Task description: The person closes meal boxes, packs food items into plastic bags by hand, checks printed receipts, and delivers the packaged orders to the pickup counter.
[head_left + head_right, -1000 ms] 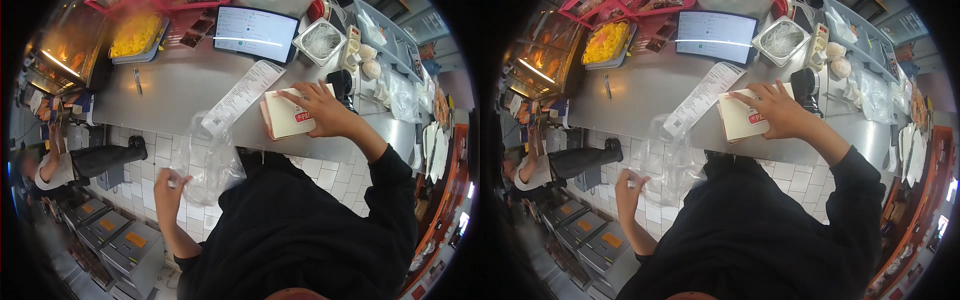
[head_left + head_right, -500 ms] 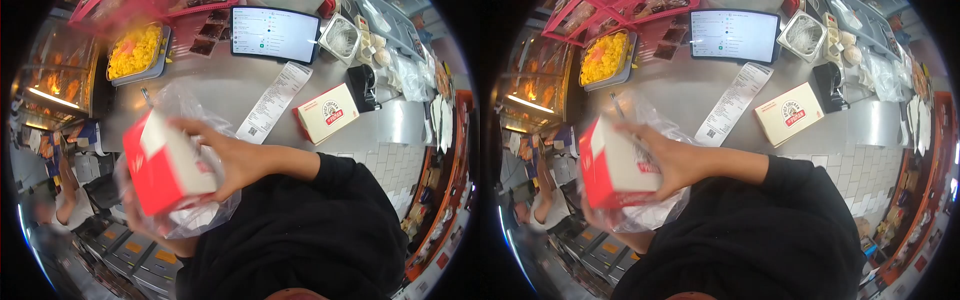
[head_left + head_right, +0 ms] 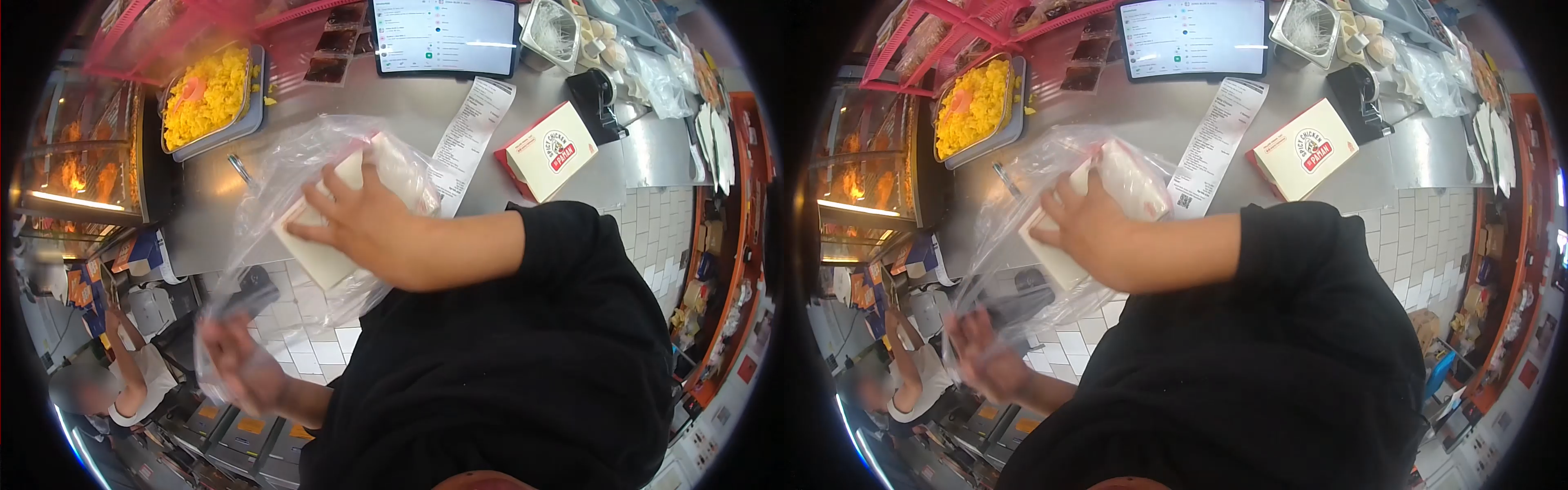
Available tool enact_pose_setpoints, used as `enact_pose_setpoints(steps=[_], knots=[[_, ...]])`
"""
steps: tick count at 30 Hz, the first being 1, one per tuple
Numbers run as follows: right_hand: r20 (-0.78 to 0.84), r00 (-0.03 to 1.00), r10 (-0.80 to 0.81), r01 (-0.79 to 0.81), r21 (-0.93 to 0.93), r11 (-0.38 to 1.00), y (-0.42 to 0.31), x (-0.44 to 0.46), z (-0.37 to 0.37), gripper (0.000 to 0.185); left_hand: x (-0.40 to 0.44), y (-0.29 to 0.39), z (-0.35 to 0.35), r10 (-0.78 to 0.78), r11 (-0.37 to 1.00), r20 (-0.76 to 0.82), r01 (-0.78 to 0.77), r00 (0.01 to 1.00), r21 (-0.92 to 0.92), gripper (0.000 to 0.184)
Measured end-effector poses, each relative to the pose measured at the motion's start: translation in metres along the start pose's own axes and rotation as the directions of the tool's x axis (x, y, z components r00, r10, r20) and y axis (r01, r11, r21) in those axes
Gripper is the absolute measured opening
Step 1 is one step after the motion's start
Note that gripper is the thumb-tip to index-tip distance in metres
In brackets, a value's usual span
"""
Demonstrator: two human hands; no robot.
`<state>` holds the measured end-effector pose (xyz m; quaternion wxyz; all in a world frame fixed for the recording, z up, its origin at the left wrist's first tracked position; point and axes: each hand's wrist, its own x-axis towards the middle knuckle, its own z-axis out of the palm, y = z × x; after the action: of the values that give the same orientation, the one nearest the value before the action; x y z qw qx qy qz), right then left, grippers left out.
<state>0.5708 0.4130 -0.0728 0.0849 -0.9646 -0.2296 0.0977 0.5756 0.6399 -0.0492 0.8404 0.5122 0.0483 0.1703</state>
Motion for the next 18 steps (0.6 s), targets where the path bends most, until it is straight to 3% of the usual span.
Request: enact_pose_setpoints(steps=[1,5,7,8,10,12,13,15,16,17,18], knots=[[0.072,0.997,0.011,-0.01,-0.003,1.0,0.004,0.007,0.002,0.076,0.018,0.009,-0.025,-0.075,0.985,0.654,0.158,0.753,-0.068,0.059],[0.122,0.992,0.021,-0.01,-0.09,0.996,0.009,0.016,0.009,0.073,0.002,0.009,-0.033,-0.023,0.999,0.768,0.043,0.64,-0.006,0.044],[0.075,0.997,0.034,-0.032,-0.033,0.999,0.012,0.021,0.023,0.073,0.005,0.004,-0.035,0.012,0.999,0.798,0.027,0.602,-0.036,0.036],[0.082,0.996,0.042,-0.04,-0.028,0.999,0.011,0.023,0.029,0.073,0.007,-0.001,-0.047,0.072,0.997,0.728,-0.059,0.682,-0.044,0.028],[0.095,0.995,0.001,-0.004,0.03,1.0,0.015,0.027,0.033,0.073,0.015,-0.01,-0.05,0.147,0.987,0.651,-0.149,0.745,-0.052,0.022],[0.068,0.996,0.05,-0.051,0.022,0.998,0.032,0.018,0.029,0.073,0.029,-0.024,-0.042,-0.029,0.984,0.325,-0.03,0.945,0.175,0.019],[0.04,0.995,0.095,-0.096,0.015,0.995,0.046,0.012,0.025,0.073,0.034,-0.026,-0.049,-0.072,0.959,0.332,-0.026,0.941,0.281,0.022],[-0.093,0.996,0.018,0.003,0.221,0.975,0.073,-0.02,-0.01,0.069,0.025,-0.02,-0.038,-0.13,0.95,0.349,0.015,0.928,0.313,0.026],[-0.237,0.971,0.025,0.038,0.256,0.966,0.085,-0.034,-0.033,0.06,0.023,-0.019,-0.036,-0.156,0.944,0.35,0.035,0.924,0.329,0.028],[-0.204,0.976,0.078,0.004,0.375,0.927,0.085,-0.059,-0.065,0.046,0.021,-0.017,-0.034,-0.183,0.937,0.351,0.055,0.918,0.344,0.03],[-0.204,0.976,0.073,0.008,0.369,0.929,0.088,-0.072,-0.073,0.046,0.021,-0.018,-0.032,-0.142,0.915,0.397,-0.033,0.907,0.402,0.03]])
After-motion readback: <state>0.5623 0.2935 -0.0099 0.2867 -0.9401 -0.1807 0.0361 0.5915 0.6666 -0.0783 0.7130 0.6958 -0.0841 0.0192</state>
